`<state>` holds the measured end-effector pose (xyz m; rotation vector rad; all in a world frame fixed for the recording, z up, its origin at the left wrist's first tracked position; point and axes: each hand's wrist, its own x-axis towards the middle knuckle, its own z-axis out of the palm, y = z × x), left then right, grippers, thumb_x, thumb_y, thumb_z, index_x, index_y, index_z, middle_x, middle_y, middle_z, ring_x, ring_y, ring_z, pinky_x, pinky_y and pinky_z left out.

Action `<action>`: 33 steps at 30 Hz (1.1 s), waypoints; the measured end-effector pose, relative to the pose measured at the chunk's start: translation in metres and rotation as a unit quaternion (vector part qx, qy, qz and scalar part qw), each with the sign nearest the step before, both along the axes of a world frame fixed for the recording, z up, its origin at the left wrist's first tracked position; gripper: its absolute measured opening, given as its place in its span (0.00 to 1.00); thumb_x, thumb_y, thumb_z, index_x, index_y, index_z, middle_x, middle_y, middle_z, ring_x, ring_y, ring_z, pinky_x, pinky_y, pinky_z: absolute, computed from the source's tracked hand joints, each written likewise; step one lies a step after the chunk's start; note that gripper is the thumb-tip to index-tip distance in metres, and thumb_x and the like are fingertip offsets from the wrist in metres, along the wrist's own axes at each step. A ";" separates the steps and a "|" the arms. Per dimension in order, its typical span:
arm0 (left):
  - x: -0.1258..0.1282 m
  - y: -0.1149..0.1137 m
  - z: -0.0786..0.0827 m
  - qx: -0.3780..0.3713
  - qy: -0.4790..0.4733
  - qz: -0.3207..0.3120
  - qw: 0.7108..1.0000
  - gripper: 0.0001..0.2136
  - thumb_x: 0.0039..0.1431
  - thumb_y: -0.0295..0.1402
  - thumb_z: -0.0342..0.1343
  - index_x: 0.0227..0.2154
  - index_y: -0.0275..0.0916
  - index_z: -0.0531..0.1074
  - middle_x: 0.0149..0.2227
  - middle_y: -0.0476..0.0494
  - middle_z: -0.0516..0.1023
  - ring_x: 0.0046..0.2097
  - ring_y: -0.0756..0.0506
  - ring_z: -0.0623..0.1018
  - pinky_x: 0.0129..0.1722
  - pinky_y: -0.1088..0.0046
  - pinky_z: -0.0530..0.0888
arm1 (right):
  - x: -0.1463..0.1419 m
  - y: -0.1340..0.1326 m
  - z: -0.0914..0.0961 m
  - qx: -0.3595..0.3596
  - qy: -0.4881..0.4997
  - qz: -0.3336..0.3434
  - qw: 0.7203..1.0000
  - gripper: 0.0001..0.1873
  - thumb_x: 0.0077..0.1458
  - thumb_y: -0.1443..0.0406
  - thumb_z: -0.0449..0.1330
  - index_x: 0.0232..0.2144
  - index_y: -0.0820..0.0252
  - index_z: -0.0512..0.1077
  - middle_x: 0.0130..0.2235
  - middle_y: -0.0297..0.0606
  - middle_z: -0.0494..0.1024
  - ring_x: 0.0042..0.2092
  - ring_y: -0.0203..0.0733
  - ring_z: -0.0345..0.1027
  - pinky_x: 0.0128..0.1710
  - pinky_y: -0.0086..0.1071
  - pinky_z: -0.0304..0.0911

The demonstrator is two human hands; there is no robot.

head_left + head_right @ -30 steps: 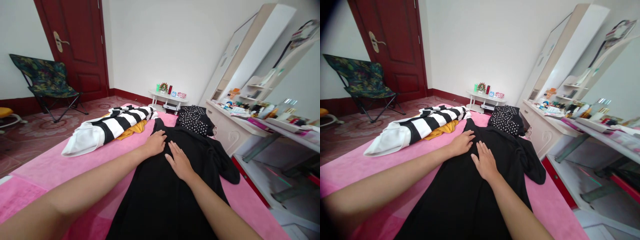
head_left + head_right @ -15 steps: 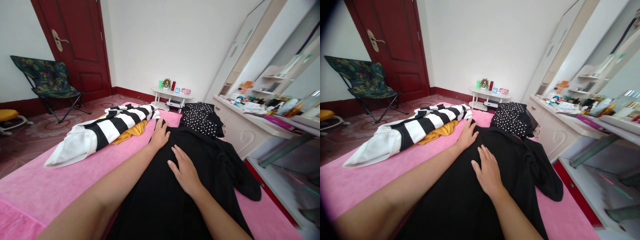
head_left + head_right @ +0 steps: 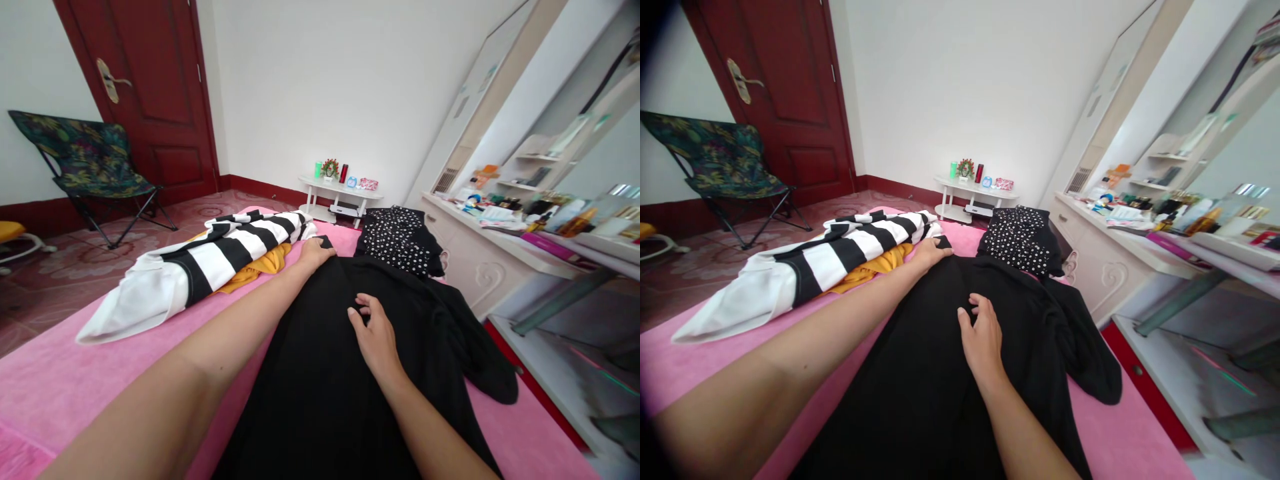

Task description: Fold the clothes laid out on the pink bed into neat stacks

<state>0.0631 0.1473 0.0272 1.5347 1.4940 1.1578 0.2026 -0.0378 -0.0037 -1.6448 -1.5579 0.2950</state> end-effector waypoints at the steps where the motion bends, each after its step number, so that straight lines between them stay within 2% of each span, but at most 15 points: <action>1: 0.002 0.002 0.001 0.002 -0.003 -0.007 1.000 0.11 0.41 0.37 0.65 0.23 0.37 0.69 0.27 0.46 0.75 0.36 0.42 0.77 0.34 0.71 0.71 | 0.000 -0.001 0.000 0.003 -0.003 0.000 1.000 0.20 0.54 0.59 0.53 0.47 0.61 0.65 0.47 0.42 0.72 0.43 0.44 0.67 0.45 0.40 0.63; 3: 0.005 0.005 0.000 0.005 -0.004 -0.014 1.000 0.09 0.45 0.34 0.63 0.24 0.37 0.69 0.24 0.48 0.74 0.32 0.45 0.76 0.30 0.72 0.71 | -0.001 -0.003 0.001 0.015 -0.020 0.003 1.000 0.20 0.54 0.59 0.53 0.48 0.60 0.65 0.47 0.42 0.71 0.44 0.44 0.67 0.46 0.40 0.63; 6: 0.007 0.005 -0.012 0.011 -0.003 -0.001 1.000 0.06 0.47 0.27 0.61 0.29 0.37 0.70 0.25 0.49 0.73 0.29 0.48 0.75 0.28 0.74 0.71 | -0.003 -0.007 0.004 0.034 -0.074 0.022 0.996 0.18 0.55 0.62 0.52 0.49 0.55 0.65 0.49 0.40 0.69 0.46 0.45 0.66 0.46 0.39 0.63; 10: 0.009 0.010 -0.027 0.039 0.018 0.016 0.999 0.14 0.47 0.23 0.59 0.39 0.36 0.69 0.29 0.49 0.73 0.32 0.49 0.75 0.32 0.74 0.72 | -0.005 -0.013 0.009 0.000 -0.128 0.022 0.991 0.17 0.57 0.64 0.49 0.48 0.50 0.68 0.46 0.37 0.69 0.41 0.42 0.68 0.37 0.35 0.65; 13: 0.010 0.018 -0.028 0.077 0.052 -0.001 0.996 0.21 0.46 0.22 0.59 0.46 0.38 0.67 0.32 0.48 0.73 0.36 0.49 0.75 0.37 0.74 0.73 | -0.005 -0.014 0.009 -0.011 -0.132 0.012 0.991 0.17 0.57 0.65 0.50 0.48 0.50 0.69 0.45 0.36 0.69 0.37 0.39 0.69 0.36 0.34 0.64; 16: 0.008 0.026 -0.026 0.098 0.100 -0.016 0.990 0.23 0.49 0.20 0.56 0.50 0.36 0.66 0.36 0.45 0.74 0.38 0.49 0.75 0.40 0.74 0.72 | -0.004 -0.012 0.008 -0.014 -0.137 0.010 0.990 0.17 0.57 0.65 0.50 0.48 0.50 0.69 0.44 0.36 0.69 0.37 0.39 0.69 0.35 0.33 0.64; 19: 0.004 0.027 -0.021 0.114 0.167 -0.039 0.979 0.19 0.49 0.18 0.53 0.45 0.35 0.70 0.40 0.41 0.74 0.43 0.46 0.75 0.46 0.70 0.71 | -0.004 -0.011 0.007 -0.027 -0.153 0.005 0.988 0.17 0.58 0.64 0.50 0.48 0.50 0.69 0.45 0.35 0.69 0.37 0.39 0.69 0.34 0.32 0.63; 22: 0.005 0.020 -0.009 0.130 0.236 -0.076 0.960 0.15 0.47 0.16 0.52 0.36 0.35 0.75 0.48 0.37 0.71 0.53 0.39 0.70 0.55 0.64 0.65 | -0.005 -0.011 0.008 -0.038 -0.165 -0.002 0.986 0.17 0.59 0.63 0.49 0.48 0.49 0.68 0.46 0.35 0.69 0.39 0.40 0.70 0.34 0.32 0.63; 25: 0.013 0.000 0.005 0.145 0.285 -0.112 0.941 0.16 0.47 0.17 0.52 0.40 0.32 0.74 0.57 0.34 0.63 0.60 0.35 0.62 0.59 0.61 0.58 | -0.005 -0.011 0.008 -0.038 -0.168 -0.007 0.985 0.16 0.59 0.63 0.49 0.48 0.49 0.68 0.46 0.35 0.70 0.40 0.40 0.70 0.34 0.31 0.62; 28: 0.017 -0.041 0.010 0.155 0.312 -0.165 0.923 0.19 0.54 0.25 0.52 0.50 0.34 0.69 0.60 0.35 0.60 0.60 0.39 0.63 0.60 0.65 0.59 | -0.004 -0.012 0.007 -0.032 -0.162 -0.005 0.986 0.16 0.59 0.63 0.49 0.48 0.50 0.69 0.46 0.36 0.70 0.41 0.40 0.70 0.34 0.31 0.62; 30: 0.012 -0.077 0.003 0.141 0.329 -0.223 0.907 0.21 0.61 0.34 0.47 0.56 0.33 0.63 0.62 0.36 0.59 0.62 0.41 0.60 0.60 0.67 0.58 | -0.002 -0.012 0.007 -0.024 -0.150 -0.003 0.988 0.16 0.59 0.64 0.48 0.47 0.50 0.70 0.45 0.36 0.71 0.41 0.40 0.70 0.36 0.31 0.63; 33: -0.005 -0.130 -0.015 0.124 0.371 -0.286 0.875 0.29 0.65 0.46 0.37 0.62 0.32 0.52 0.65 0.35 0.50 0.66 0.41 0.50 0.62 0.63 0.52 | 0.001 -0.011 0.007 -0.009 -0.122 0.002 0.993 0.17 0.59 0.67 0.47 0.44 0.52 0.72 0.44 0.36 0.72 0.43 0.40 0.69 0.40 0.31 0.63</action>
